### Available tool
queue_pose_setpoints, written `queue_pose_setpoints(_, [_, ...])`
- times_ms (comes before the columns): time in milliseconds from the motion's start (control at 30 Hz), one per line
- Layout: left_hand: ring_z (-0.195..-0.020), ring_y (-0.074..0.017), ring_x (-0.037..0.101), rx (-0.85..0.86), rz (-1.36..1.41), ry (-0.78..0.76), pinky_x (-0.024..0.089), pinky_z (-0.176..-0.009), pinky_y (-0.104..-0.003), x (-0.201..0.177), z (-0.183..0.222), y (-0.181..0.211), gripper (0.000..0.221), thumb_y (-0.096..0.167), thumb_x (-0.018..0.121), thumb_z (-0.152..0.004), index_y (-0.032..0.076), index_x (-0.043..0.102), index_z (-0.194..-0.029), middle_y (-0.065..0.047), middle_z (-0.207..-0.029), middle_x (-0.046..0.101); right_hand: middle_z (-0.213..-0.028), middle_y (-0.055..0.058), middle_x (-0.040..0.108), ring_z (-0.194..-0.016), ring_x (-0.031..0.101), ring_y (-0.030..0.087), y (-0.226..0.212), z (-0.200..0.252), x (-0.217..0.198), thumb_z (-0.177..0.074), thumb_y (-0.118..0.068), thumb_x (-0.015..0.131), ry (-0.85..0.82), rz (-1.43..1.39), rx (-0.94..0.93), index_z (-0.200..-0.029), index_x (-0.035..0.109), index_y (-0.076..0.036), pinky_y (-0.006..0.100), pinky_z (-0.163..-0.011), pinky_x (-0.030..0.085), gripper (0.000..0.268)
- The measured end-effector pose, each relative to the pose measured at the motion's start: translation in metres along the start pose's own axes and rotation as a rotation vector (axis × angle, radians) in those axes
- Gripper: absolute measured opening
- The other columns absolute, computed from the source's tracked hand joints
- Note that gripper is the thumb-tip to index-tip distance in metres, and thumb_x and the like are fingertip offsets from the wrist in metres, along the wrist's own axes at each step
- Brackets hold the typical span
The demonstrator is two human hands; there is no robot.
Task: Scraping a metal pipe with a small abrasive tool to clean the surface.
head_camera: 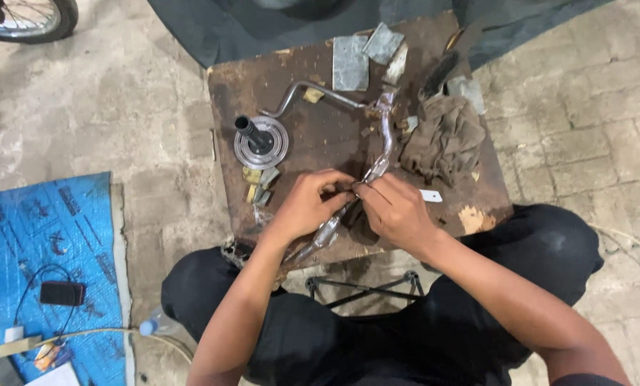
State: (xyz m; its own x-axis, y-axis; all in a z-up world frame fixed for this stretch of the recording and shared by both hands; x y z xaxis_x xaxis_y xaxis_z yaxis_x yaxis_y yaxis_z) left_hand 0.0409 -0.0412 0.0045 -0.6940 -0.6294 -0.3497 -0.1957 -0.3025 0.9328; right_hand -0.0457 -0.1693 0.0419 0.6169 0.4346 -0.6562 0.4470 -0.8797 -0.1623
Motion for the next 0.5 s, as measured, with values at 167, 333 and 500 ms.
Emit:
queue_pose_setpoints(167, [-0.102, -0.0369, 0.074, -0.006, -0.017, 0.013, 0.059, -0.089, -0.048, -0.002, -0.001, -0.003, 0.028, 0.005, 0.074, -0.086, 0.007, 0.077, -0.114, -0.017, -0.102, 0.078, -0.073, 0.007, 0.058, -0.064, 0.061, 0.028, 0.009, -0.001, -0.001, -0.1, -0.006, 0.064, 0.06, -0.018, -0.019, -0.089, 0.072, -0.007, 0.035, -0.053, 0.05, 0.013])
queue_pose_setpoints(333, [-0.102, -0.0379, 0.074, -0.011, -0.015, 0.012, 0.058, -0.091, -0.048, -0.003, 0.0, 0.002, 0.026, 0.005, 0.073, -0.087, 0.006, 0.077, -0.113, -0.018, -0.101, 0.078, -0.072, 0.007, 0.056, -0.063, 0.059, 0.029, 0.006, 0.0, -0.001, -0.101, -0.004, 0.062, 0.059, -0.054, -0.027, -0.089, 0.072, -0.005, 0.034, -0.051, 0.049, 0.015])
queue_pose_setpoints(500, [-0.102, -0.0366, 0.074, -0.026, 0.001, 0.018, 0.057, -0.091, -0.049, 0.0, 0.002, -0.003, 0.027, 0.006, 0.072, -0.088, 0.007, 0.076, -0.114, -0.019, -0.103, 0.078, -0.072, 0.008, 0.057, -0.062, 0.06, 0.03, -0.002, 0.002, -0.002, -0.1, -0.002, 0.062, 0.049, -0.056, -0.029, -0.089, 0.072, -0.003, 0.036, -0.051, 0.049, 0.015])
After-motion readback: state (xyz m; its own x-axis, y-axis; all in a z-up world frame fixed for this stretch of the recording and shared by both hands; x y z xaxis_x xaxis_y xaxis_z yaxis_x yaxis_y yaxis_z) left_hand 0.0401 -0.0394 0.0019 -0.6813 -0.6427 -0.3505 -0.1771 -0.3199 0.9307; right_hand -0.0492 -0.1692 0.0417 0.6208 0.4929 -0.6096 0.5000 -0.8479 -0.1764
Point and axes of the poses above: each hand's wrist, its own z-axis away from the middle knuckle, its own x-axis out of the palm, y = z × x, the point moved 6 cm from there along -z, towards the middle knuckle
